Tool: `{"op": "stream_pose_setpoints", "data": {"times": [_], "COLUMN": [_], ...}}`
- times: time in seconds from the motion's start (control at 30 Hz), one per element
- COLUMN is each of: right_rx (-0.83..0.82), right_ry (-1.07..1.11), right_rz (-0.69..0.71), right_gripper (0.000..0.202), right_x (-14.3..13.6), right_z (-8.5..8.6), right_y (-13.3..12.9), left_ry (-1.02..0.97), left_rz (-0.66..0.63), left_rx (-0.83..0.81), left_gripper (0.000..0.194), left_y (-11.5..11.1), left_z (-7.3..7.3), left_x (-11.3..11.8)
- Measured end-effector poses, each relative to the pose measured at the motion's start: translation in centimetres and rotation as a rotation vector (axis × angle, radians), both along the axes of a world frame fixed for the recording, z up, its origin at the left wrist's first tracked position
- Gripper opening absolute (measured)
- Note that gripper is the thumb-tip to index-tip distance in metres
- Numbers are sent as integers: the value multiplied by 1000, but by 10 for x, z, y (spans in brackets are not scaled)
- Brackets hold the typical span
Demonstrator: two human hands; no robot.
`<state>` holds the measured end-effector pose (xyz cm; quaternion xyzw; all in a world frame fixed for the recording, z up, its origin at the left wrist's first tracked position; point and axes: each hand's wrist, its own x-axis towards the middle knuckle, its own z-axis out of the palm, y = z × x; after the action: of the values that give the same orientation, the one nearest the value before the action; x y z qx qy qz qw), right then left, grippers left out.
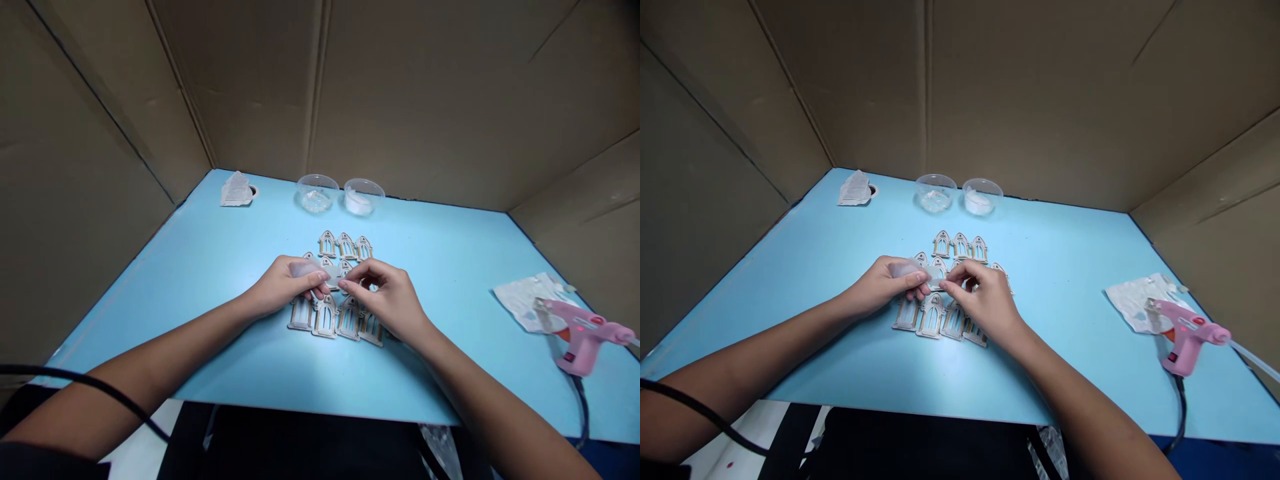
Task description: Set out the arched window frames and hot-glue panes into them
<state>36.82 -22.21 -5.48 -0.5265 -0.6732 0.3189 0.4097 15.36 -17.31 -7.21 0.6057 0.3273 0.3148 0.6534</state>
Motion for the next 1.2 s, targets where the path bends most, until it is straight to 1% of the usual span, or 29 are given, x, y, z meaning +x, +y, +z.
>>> {"op": "stream_pose_setpoints", "data": {"times": [0.07, 0.1, 0.17, 0.2, 0.27, 0.3, 0.4, 0.53, 0.63, 0.77, 0.87, 0.97, 1.07, 1.13, 1.2], "right_rx": [-23, -30, -39, -45, -42, -35, -39, -181, -259, -295, -298, -267, -209, -195, -189], "right_ry": [-13, -7, 8, 1, -41, -69, -131, -120, -115, -171, -191, -106, 58, 149, 193], "right_rz": [17, 28, 68, 92, 135, 153, 181, 190, 212, 229, 250, 202, 102, 67, 46], "right_gripper": [20, 20, 10, 11, 28, 29, 20, 11, 5, 9, 10, 10, 13, 15, 16], "right_x": [1, 1, 1, 1, 1, 2, 2, -3, -8, -13, -12, -7, -2, -1, -2], "right_z": [-1, -1, -2, -2, 0, 1, 4, 2, -1, -4, -5, -4, -1, 0, -1], "right_y": [1, 2, 2, 1, 0, -1, -4, -10, -12, -12, -12, -10, -5, -3, -1], "left_ry": [-9, -18, -39, -48, -56, -54, -44, -28, -22, -23, -32, -38, 3, 19, 13], "left_rz": [3, 6, 29, 48, 87, 101, 135, 170, 169, 171, 173, 152, 54, -11, -37], "left_rx": [0, 0, -3, -4, -2, 4, 23, 18, 22, 18, 14, 0, -52, -87, -106], "left_gripper": [33, 34, 37, 38, 37, 36, 34, 34, 34, 35, 34, 31, 28, 25, 22], "left_y": [0, 0, 0, 0, 2, 2, 5, 6, 6, 6, 6, 6, 3, 0, -3], "left_z": [-1, -2, -3, -4, -5, -6, -6, -5, -5, -6, -7, -8, -7, -6, -5], "left_x": [0, 1, 1, 1, 2, 2, 1, 1, 0, 0, 0, 0, 0, 1, 2]}}
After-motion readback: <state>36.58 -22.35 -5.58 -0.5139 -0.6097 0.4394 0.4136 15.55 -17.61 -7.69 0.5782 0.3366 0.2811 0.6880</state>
